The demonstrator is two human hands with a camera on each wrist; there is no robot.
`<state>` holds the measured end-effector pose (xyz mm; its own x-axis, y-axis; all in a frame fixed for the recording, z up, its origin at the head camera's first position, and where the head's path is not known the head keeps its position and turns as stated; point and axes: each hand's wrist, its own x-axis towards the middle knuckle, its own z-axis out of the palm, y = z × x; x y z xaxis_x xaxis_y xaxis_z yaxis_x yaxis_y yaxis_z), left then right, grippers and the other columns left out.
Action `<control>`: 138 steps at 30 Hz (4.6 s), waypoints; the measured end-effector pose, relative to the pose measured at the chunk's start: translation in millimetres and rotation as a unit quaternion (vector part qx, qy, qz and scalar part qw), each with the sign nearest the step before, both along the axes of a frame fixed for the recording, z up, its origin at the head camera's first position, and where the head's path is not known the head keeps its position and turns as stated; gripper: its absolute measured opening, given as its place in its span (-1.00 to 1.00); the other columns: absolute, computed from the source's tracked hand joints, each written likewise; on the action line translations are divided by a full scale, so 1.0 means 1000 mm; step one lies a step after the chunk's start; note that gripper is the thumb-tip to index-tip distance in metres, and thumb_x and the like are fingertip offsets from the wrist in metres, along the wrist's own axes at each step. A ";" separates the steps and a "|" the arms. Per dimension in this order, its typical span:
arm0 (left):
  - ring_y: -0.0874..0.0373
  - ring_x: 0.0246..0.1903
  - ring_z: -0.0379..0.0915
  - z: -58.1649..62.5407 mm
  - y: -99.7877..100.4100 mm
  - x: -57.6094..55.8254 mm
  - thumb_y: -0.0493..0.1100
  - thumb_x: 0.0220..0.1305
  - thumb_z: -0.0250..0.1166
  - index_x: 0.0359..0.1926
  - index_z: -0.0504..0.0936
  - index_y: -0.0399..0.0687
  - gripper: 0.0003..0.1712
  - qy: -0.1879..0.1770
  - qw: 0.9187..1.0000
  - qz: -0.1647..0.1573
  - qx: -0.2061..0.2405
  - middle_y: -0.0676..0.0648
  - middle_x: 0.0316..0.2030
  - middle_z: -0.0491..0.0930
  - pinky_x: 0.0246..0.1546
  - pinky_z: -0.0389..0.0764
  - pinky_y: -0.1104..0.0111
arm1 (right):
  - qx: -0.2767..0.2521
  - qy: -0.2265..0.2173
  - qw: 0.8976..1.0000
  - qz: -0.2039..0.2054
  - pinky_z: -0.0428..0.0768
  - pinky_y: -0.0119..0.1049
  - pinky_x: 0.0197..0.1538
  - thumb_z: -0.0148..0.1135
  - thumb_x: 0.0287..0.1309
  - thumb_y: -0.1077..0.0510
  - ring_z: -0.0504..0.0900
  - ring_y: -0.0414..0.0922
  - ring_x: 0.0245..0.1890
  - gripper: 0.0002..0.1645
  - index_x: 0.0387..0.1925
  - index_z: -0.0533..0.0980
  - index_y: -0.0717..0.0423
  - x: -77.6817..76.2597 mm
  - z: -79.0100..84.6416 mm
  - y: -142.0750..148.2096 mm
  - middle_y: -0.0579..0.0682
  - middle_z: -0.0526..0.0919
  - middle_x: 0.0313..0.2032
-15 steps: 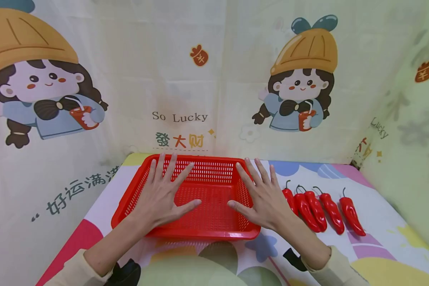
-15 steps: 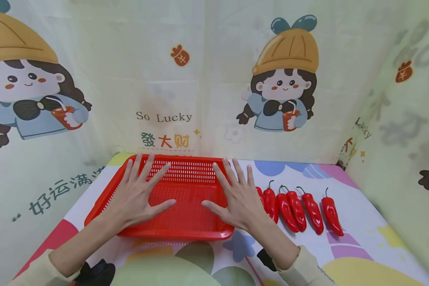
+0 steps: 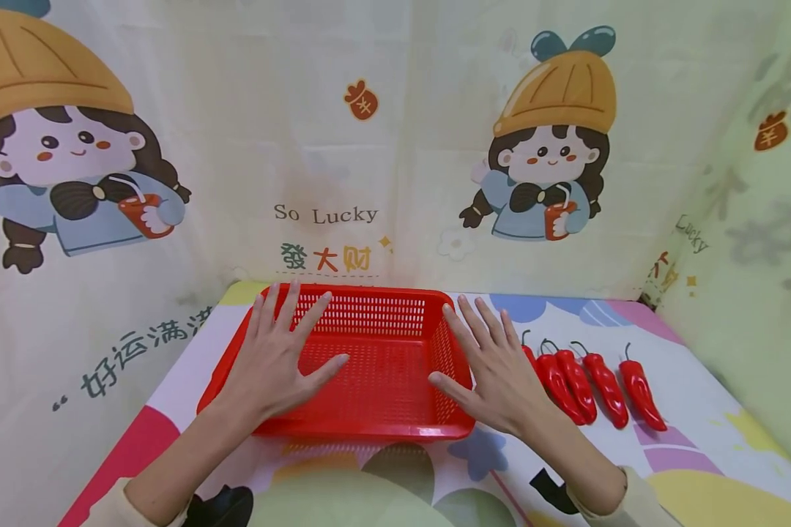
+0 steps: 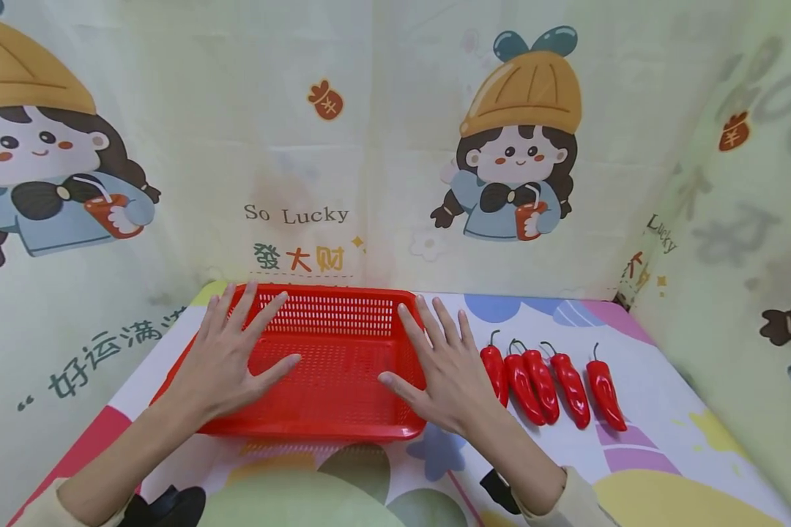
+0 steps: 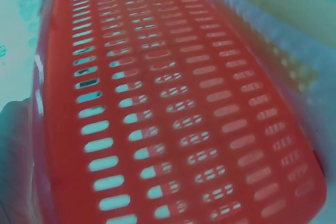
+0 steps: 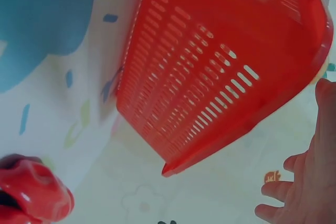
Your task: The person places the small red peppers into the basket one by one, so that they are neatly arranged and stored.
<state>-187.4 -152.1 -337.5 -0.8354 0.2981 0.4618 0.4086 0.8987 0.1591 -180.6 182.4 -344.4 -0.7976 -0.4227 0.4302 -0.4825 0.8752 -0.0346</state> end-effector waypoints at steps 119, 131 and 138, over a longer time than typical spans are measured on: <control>-0.09 -0.08 0.61 -0.039 -0.111 -0.028 -0.13 0.51 0.20 0.58 0.17 -0.08 -0.27 -0.269 0.893 -0.038 0.358 -0.41 0.35 0.37 -0.31 0.78 0.20 | -0.156 -0.195 0.961 -0.115 0.78 -0.12 -0.31 0.54 0.05 0.05 0.68 0.12 -0.11 -0.20 0.30 0.48 0.23 -0.028 -0.021 0.055 0.21 0.69 -0.03; -0.10 -0.10 0.61 -0.040 -0.109 -0.028 -0.17 0.50 0.20 0.57 0.17 -0.10 -0.28 -0.265 0.888 -0.055 0.372 -0.42 0.34 0.36 -0.31 0.78 0.19 | -0.204 -0.196 0.952 -0.113 0.78 -0.15 -0.32 0.52 0.12 0.00 0.69 0.16 -0.06 -0.14 0.39 0.40 0.17 -0.025 0.005 0.051 0.24 0.64 0.09; -0.13 -0.11 0.63 -0.039 -0.110 -0.028 -0.16 0.51 0.20 0.58 0.17 -0.07 -0.28 -0.265 0.888 -0.047 0.372 -0.41 0.34 0.37 -0.30 0.78 0.17 | -0.211 -0.166 0.958 -0.096 0.78 -0.15 -0.33 0.52 0.13 -0.01 0.71 0.16 -0.08 -0.14 0.40 0.40 0.15 -0.026 0.024 0.043 0.24 0.65 0.10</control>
<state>-215.1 -262.3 -376.8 -0.9817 0.1559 0.1097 0.1674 0.4298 0.8873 -206.7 225.4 -320.9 -0.9658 -0.0975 0.2401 -0.2145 0.8209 -0.5292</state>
